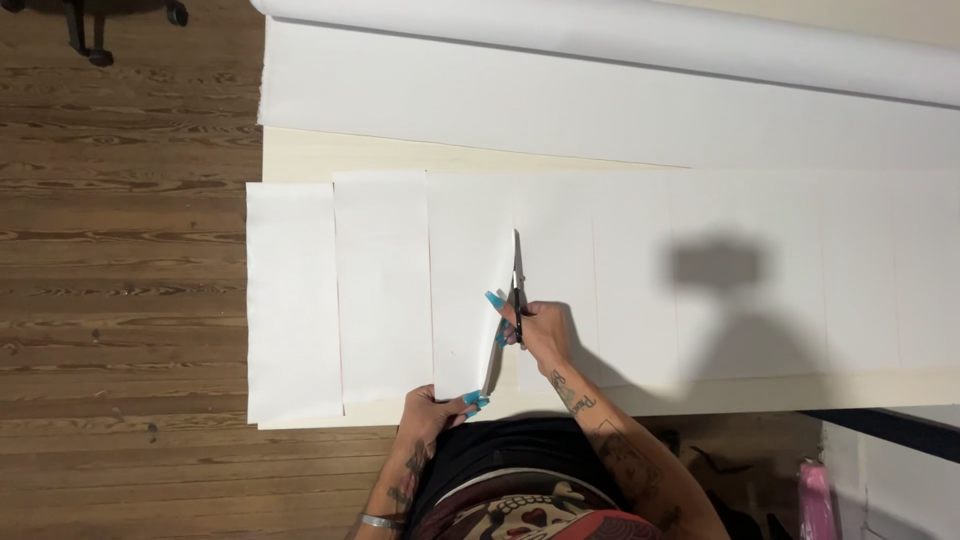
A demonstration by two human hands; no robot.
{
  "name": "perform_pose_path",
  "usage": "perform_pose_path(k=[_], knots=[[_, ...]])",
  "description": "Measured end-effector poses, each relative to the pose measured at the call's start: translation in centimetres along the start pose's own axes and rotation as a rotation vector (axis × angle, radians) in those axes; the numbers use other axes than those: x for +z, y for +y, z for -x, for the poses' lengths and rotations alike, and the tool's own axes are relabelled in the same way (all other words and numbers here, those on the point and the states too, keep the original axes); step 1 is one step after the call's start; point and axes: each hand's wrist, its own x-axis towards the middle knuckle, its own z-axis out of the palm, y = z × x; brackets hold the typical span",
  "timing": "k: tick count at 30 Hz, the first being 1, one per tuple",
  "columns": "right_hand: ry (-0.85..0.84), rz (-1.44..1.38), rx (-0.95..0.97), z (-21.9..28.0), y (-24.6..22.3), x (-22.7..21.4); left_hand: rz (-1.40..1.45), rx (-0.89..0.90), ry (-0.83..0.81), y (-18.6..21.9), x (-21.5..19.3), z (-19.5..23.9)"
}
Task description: Cutting long strips of paper from a large sheet using scissors along marked lines
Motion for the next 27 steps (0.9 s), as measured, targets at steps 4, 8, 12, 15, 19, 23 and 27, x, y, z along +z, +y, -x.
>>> perform_pose_path(k=[4,8,12,15,19,23,27], knots=[[-0.001,-0.039,0.023,0.0,-0.5,0.1,-0.021,-0.042,0.052,0.2,0.0,-0.2],[0.025,-0.016,0.009,-0.3,-0.6,0.3,0.002,-0.031,0.019,-0.6,-0.4,-0.5],[0.039,-0.008,0.012,-0.1,-0.4,0.3,-0.029,-0.035,0.044,-1.0,-0.2,-0.1],[0.028,-0.012,-0.019,-0.7,-0.9,0.5,-0.055,0.029,0.03,-0.4,-0.3,-0.4],[0.022,-0.017,0.004,-0.8,-1.2,0.5,-0.036,-0.036,0.025,-0.8,-0.3,-0.4],[0.027,-0.025,-0.006,-0.6,-2.1,0.8,-0.005,-0.018,0.014,-0.9,-0.5,-0.7],[0.026,-0.05,-0.009,-1.6,-1.7,0.9,0.02,-0.01,0.016,-0.5,-0.3,-0.4]])
